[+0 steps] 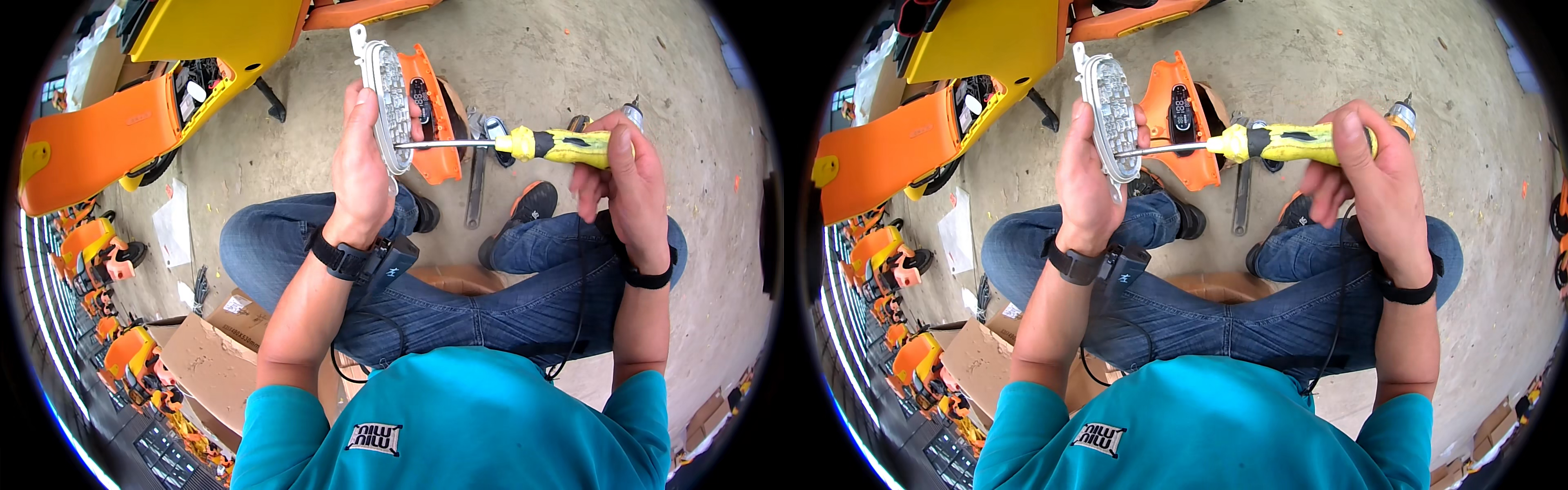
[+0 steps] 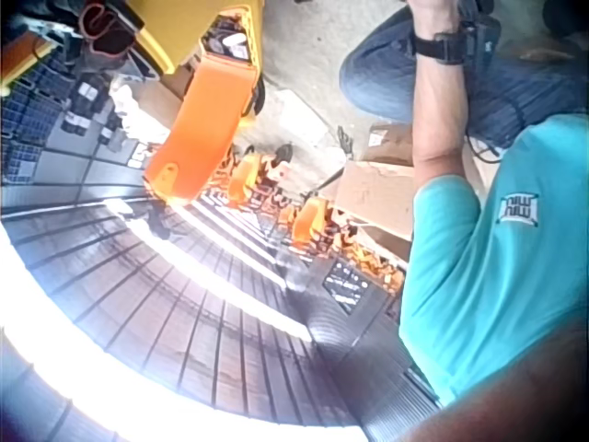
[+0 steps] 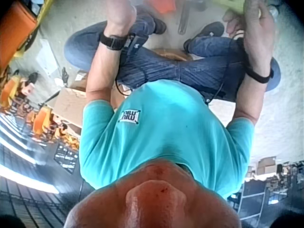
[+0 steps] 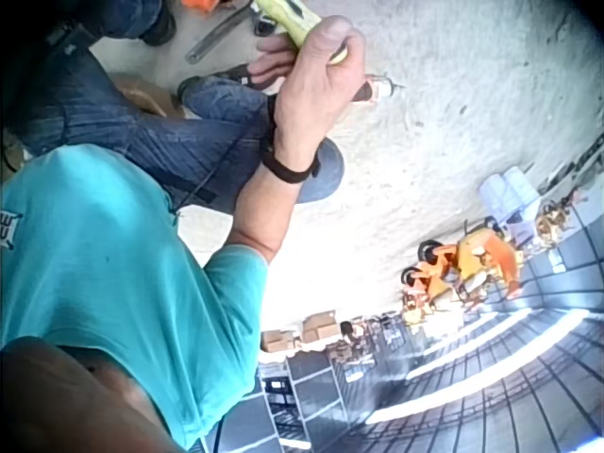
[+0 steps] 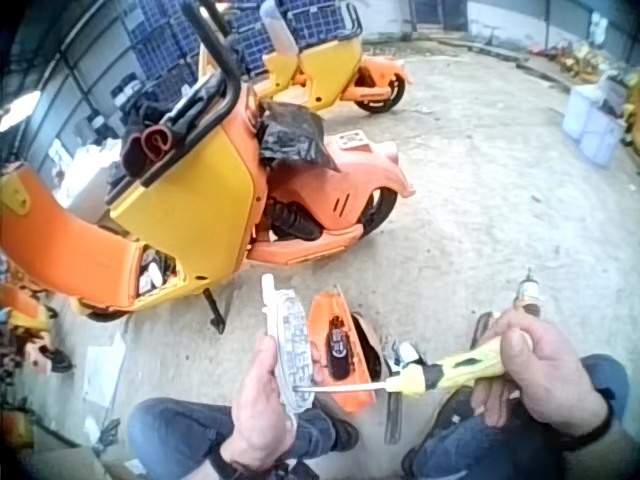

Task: The person disassembles a light fixture by removing screws with a screwdriver, then separates the circuit board from the housing by hand.

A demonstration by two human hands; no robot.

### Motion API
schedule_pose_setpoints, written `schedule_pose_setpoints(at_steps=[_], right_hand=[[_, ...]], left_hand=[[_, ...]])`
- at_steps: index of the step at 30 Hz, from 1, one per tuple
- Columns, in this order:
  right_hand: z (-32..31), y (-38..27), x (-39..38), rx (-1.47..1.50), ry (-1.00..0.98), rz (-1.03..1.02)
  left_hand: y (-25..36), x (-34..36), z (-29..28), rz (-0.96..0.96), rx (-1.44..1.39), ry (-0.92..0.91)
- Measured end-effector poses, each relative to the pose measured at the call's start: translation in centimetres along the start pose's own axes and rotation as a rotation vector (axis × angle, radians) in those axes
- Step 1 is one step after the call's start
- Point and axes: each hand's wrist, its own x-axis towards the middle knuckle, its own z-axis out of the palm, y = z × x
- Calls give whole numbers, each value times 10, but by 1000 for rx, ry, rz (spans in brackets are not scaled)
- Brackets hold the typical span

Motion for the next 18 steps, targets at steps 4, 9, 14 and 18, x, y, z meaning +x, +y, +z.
schedule_pose_setpoints(at_steps=[4,9,14,18], right_hand=[[-3,-7,-1,-30,-81,44],[-6,0,0,-78,-140,-112],[-16,22,14,-275,-181,-492],[-5,5,5,-221,-134,-235]], left_hand=[[3,0,2,28,67,10],[2,-2,1,30,84,5],[2,-1,0,30,90,7],[0,2,3,34,112,-3]])
